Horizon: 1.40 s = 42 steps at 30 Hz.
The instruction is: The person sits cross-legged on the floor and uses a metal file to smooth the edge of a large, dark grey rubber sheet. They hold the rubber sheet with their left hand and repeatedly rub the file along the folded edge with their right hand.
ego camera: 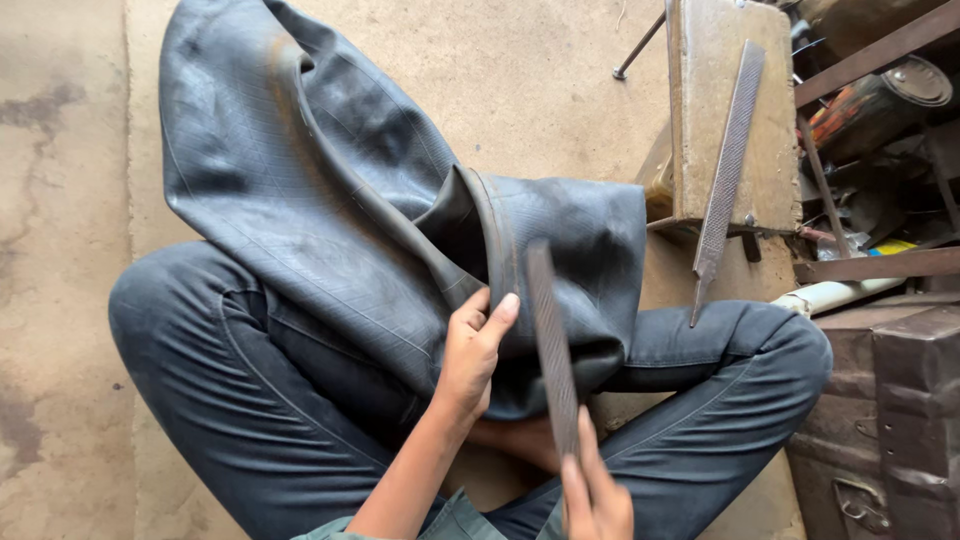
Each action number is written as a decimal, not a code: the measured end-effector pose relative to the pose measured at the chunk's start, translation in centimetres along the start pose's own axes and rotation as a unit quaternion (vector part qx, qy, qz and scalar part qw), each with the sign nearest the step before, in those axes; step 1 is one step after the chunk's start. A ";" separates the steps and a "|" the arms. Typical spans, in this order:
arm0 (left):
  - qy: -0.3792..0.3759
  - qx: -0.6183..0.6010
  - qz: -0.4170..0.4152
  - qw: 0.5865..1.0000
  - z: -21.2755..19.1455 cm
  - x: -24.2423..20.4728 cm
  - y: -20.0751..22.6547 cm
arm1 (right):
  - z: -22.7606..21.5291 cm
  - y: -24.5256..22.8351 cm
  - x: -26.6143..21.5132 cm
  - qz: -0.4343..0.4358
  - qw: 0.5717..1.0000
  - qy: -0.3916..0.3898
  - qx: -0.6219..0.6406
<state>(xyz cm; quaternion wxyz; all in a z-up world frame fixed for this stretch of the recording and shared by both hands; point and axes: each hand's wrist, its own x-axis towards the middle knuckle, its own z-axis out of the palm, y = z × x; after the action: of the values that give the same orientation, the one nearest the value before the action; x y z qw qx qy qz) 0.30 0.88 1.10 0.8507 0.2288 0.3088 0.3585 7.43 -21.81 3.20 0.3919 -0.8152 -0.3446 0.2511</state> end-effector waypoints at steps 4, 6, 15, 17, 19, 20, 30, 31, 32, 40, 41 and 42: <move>0.015 -0.035 0.022 0.999 -0.4 -0.2 -0.4 | -0.4 0.9 -2.1 -0.002 0.992 0.020 -0.128; 0.009 -0.047 0.025 0.999 -0.1 -0.2 -0.5 | 0.5 -0.7 -0.1 0.040 0.995 -0.027 -0.086; -0.042 -0.019 0.000 0.999 0.9 -0.9 1.6 | 2.6 -6.8 9.2 0.121 0.975 -0.002 0.185; -0.032 -0.037 0.005 0.999 0.7 -1.2 1.5 | 1.2 -5.0 6.8 0.133 0.979 -0.006 0.154; -0.004 -0.047 -0.008 0.999 0.4 -1.1 1.3 | 0.0 -3.1 3.2 0.152 0.983 -0.006 0.101; 0.008 -0.051 -0.012 0.999 0.2 -0.8 1.2 | -0.6 -2.4 1.8 0.040 0.997 -0.014 0.059; 0.002 -0.052 0.042 0.998 -0.1 -0.9 -0.4 | 3.5 -3.8 6.5 -0.099 0.995 0.013 -0.028; -0.004 -0.056 0.044 0.997 -0.1 -1.1 -0.2 | 3.8 -5.1 8.1 -0.130 0.991 0.018 -0.011; -0.015 -0.062 0.043 0.997 0.1 -1.3 -0.1 | 3.8 -6.5 9.2 -0.159 0.987 0.027 0.005; -0.017 -0.051 0.022 0.998 0.1 -1.0 0.4 | 0.7 -3.5 4.6 0.142 0.978 -0.031 0.147; -0.012 -0.058 0.024 0.998 -0.1 -1.0 0.1 | -0.1 -1.5 2.6 0.075 0.991 -0.041 0.098; -0.007 -0.060 0.021 0.998 -0.3 -0.8 -0.1 | -1.0 0.1 0.8 0.007 0.997 -0.055 0.049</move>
<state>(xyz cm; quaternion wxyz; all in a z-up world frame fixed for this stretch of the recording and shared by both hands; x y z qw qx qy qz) -0.29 0.28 1.10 0.8573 0.1866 0.2760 0.3924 8.65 -21.71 3.60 0.4097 -0.7826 -0.3473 0.3147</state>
